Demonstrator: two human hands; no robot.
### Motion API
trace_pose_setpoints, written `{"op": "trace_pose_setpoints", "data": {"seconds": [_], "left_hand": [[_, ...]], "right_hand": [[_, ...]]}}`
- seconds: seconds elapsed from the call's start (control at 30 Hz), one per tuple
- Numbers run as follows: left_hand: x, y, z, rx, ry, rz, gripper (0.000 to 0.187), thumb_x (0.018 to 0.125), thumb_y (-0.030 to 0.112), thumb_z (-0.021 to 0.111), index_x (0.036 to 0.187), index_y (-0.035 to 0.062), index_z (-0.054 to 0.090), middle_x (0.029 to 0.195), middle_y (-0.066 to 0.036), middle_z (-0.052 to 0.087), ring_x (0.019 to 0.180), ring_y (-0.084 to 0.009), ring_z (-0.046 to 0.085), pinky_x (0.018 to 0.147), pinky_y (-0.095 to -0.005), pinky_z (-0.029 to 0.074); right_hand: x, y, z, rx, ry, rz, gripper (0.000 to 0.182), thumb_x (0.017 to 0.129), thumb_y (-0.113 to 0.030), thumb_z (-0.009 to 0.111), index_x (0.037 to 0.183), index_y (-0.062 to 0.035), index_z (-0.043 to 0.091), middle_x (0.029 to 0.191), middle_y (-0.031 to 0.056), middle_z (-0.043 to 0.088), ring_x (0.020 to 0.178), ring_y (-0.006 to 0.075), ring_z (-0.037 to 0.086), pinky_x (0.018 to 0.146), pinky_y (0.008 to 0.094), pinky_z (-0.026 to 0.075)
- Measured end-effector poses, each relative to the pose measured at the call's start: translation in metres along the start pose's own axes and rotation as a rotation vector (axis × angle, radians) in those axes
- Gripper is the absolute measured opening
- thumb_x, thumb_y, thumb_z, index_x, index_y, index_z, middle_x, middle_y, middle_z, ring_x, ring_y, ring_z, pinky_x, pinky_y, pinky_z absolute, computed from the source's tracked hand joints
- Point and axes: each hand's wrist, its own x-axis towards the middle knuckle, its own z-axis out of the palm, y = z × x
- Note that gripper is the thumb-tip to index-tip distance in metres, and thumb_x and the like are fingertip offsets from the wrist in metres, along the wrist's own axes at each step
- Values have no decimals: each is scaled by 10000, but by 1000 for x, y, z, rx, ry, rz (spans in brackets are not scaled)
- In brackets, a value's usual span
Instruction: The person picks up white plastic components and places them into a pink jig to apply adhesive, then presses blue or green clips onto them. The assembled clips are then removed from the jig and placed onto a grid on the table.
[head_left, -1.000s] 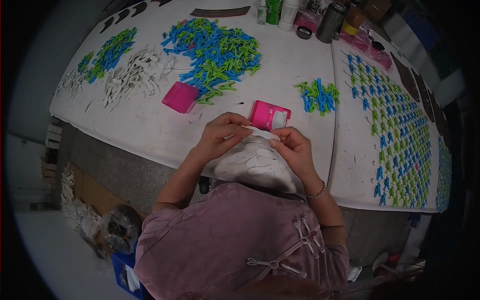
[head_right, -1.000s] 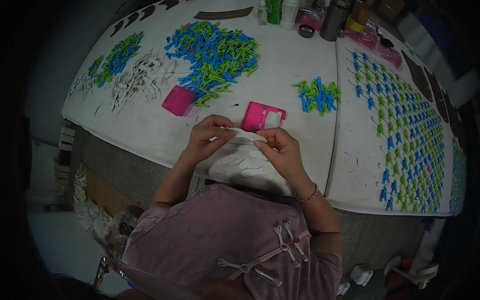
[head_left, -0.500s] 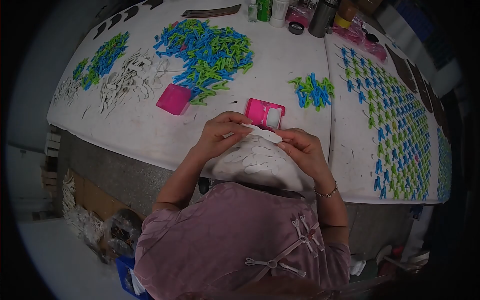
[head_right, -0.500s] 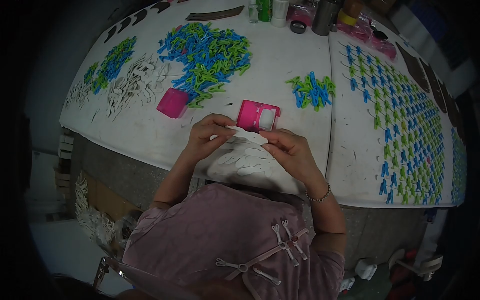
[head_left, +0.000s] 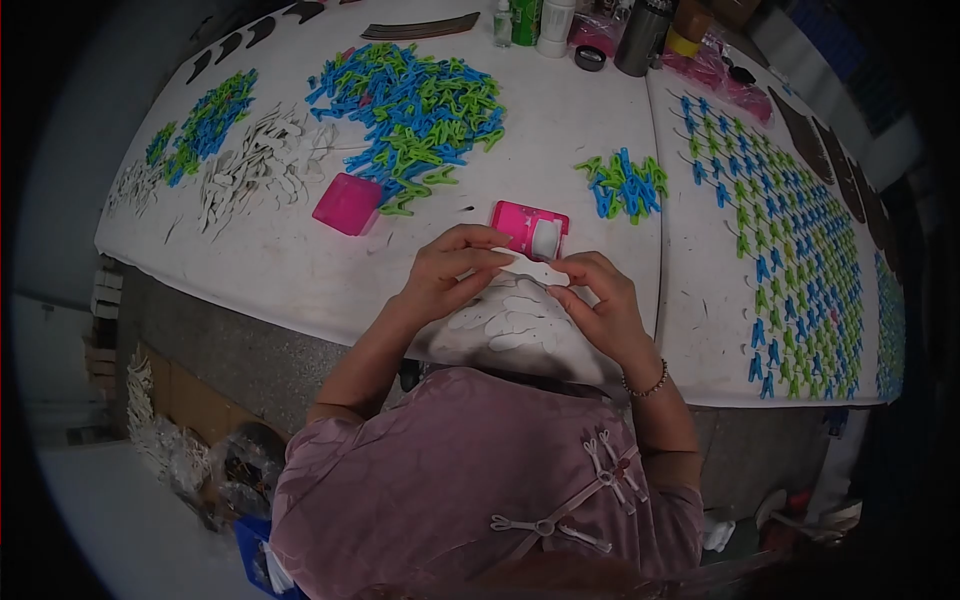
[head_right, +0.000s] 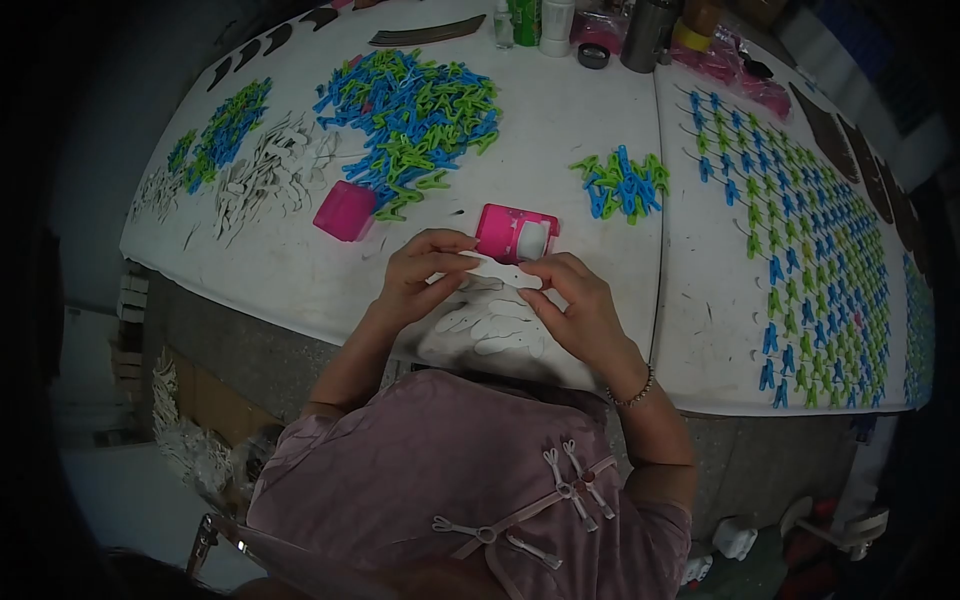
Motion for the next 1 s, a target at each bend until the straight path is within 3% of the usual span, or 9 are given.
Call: {"op": "trace_pose_setpoints", "data": {"seconds": [0.13, 0.23, 0.37, 0.43, 0.53, 0.6, 1.0], "left_hand": [[6, 0, -2, 27, -2, 13, 235, 785, -21, 664, 992, 84, 703, 1030, -83, 637, 957, -188, 619, 782, -283, 507], [18, -3, -2, -29, -59, 15, 228, 789, -6, 671, 999, 78, 695, 981, -78, 643, 891, -177, 627, 750, -274, 506], [47, -10, 8, -15, -27, -54, 174, 813, 53, 670, 986, 67, 678, 908, -69, 638, 810, -153, 616, 691, -266, 491], [59, -17, 11, -37, 32, -73, 141, 825, 75, 665, 965, 60, 671, 891, -67, 634, 792, -150, 611, 679, -264, 483], [66, -30, 12, -11, 9, -53, 93, 822, 101, 659, 902, 55, 656, 870, -61, 631, 798, -184, 608, 695, -290, 478], [66, -38, 12, 117, -10, 82, 74, 801, 92, 656, 866, 57, 648, 852, -52, 629, 814, -226, 594, 718, -323, 472], [53, -51, 6, 215, 7, 109, 90, 776, 69, 680, 864, 71, 665, 851, -34, 637, 822, -217, 576, 725, -324, 454]], "right_hand": [[-1, 6, 3, -240, 82, -204, 203, 793, -18, 689, 990, -17, 638, 915, 110, 641, 819, 219, 642, 730, 288, 520], [5, 17, -1, -310, 83, -236, 170, 802, -14, 674, 968, -13, 638, 905, 113, 645, 817, 225, 640, 714, 286, 518], [23, 30, -7, -205, 48, -131, 142, 821, -16, 656, 962, -13, 642, 913, 102, 648, 806, 197, 633, 709, 266, 505], [30, 36, -3, 8, 123, 38, 127, 835, -14, 640, 962, -10, 643, 906, 84, 645, 797, 165, 621, 706, 253, 487], [35, 50, 2, -33, 136, 72, 128, 843, -23, 640, 969, -10, 643, 889, 66, 635, 794, 140, 608, 703, 256, 474], [35, 61, 8, -89, 138, 55, 134, 838, -27, 644, 971, -12, 645, 885, 66, 633, 792, 144, 603, 703, 263, 469], [46, 79, 27, -215, 142, -72, 122, 810, -38, 640, 932, -28, 645, 819, 84, 611, 765, 220, 563, 681, 325, 453]]}}
